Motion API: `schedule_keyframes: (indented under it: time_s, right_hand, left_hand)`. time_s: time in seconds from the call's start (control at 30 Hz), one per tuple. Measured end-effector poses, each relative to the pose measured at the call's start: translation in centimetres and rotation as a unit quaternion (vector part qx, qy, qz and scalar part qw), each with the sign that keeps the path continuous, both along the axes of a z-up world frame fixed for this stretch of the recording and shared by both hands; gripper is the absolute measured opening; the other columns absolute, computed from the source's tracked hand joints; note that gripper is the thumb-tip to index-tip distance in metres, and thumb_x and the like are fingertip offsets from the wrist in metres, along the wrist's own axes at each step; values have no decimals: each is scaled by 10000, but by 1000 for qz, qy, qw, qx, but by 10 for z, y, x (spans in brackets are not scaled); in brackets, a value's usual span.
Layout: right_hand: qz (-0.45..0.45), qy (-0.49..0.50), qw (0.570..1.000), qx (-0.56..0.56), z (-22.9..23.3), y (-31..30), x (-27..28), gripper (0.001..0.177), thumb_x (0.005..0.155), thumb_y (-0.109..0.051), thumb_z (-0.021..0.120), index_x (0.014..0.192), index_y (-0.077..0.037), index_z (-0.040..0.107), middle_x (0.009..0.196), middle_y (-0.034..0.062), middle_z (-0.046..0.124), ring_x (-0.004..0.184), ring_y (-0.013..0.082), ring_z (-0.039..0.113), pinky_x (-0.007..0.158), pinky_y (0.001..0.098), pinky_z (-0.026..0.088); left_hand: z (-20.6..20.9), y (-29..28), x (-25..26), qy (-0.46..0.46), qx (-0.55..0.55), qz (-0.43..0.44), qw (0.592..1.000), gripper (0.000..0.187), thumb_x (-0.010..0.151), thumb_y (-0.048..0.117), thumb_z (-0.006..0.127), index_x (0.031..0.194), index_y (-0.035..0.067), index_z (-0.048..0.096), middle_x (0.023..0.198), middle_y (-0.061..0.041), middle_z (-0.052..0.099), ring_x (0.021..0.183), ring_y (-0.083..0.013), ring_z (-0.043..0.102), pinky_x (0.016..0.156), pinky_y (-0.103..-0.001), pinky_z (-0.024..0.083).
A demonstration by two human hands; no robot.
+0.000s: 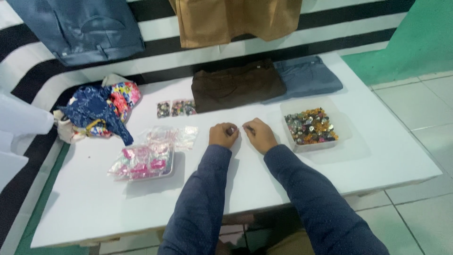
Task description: Bagging small decorative clips into plastic bags
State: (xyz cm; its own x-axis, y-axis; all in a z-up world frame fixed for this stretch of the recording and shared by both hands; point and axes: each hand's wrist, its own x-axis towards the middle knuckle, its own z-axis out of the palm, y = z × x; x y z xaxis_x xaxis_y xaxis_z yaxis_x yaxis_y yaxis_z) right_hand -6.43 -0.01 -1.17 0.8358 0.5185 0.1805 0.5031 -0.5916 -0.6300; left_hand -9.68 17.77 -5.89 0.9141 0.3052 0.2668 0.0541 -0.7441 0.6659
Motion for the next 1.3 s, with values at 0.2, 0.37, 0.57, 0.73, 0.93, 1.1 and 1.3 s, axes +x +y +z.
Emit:
schedule_keyframes:
  time_s: [0.2, 0.37, 0.57, 0.73, 0.93, 1.1, 1.3]
  right_hand:
    - [-5, 19, 1000, -17, 4, 2, -3, 175, 1015, -193, 591, 1148, -164, 700, 1027, 71, 664, 966, 238, 689, 843, 362, 578]
    - [-1, 20, 999, -34, 14, 6, -1, 205, 1032, -213, 570, 1179, -169, 706, 1062, 71, 669, 1026, 253, 688, 900, 387, 565]
    - [3, 40, 998, -49, 28, 8, -12, 223, 1035, -241, 566, 1203, -210, 711, 1119, 34, 672, 1085, 232, 674, 945, 383, 552]
    - [19, 15, 1000, -18, 9, 11, -6, 217, 1008, -228, 589, 1177, -232, 724, 1097, 15, 684, 1078, 247, 673, 926, 402, 547]
    - [33, -43, 998, 31, -12, 8, 3, 231, 971, -201, 611, 1177, -197, 715, 1101, 59, 704, 1082, 300, 667, 917, 429, 551]
    - [49, -30, 998, 19, -20, 6, 3, 316, 947, -148, 612, 1255, -166, 682, 1126, 56, 683, 1067, 290, 673, 888, 403, 564]
    - [81, 58, 992, 82, 42, -21, -30, 315, 950, -89, 587, 1252, -96, 679, 1137, 119, 674, 957, 269, 691, 807, 379, 581]
  left_hand:
    - [1, -3, -1, -1, -20, 9, 1000, 95, 799, 235, 773, 886, 203, 793, 712, -42, 730, 743, -227, 703, 707, -342, 601]
    - [8, -1, 0, 3, -18, -3, 1000, 111, 805, 236, 783, 905, 188, 796, 726, -57, 732, 746, -225, 700, 726, -335, 584]
    - [21, 0, -14, 21, 30, 7, 999, 121, 819, 283, 774, 904, 199, 789, 709, -32, 722, 773, -222, 705, 801, -338, 543]
    - [1, 7, -10, 17, 54, 5, 998, 144, 795, 337, 763, 901, 239, 777, 680, 14, 701, 767, -205, 692, 831, -332, 488]
    - [-28, 16, -4, -57, 51, -31, 997, 187, 748, 357, 781, 886, 232, 772, 669, -43, 692, 769, -275, 690, 752, -390, 536]
    - [-18, 14, -10, -45, 81, -20, 995, 238, 753, 330, 780, 960, 213, 771, 675, -14, 685, 761, -253, 666, 763, -381, 503]
    - [0, 3, -25, -79, 31, -21, 996, 291, 765, 274, 800, 1025, 151, 759, 676, -32, 688, 705, -236, 639, 727, -354, 529]
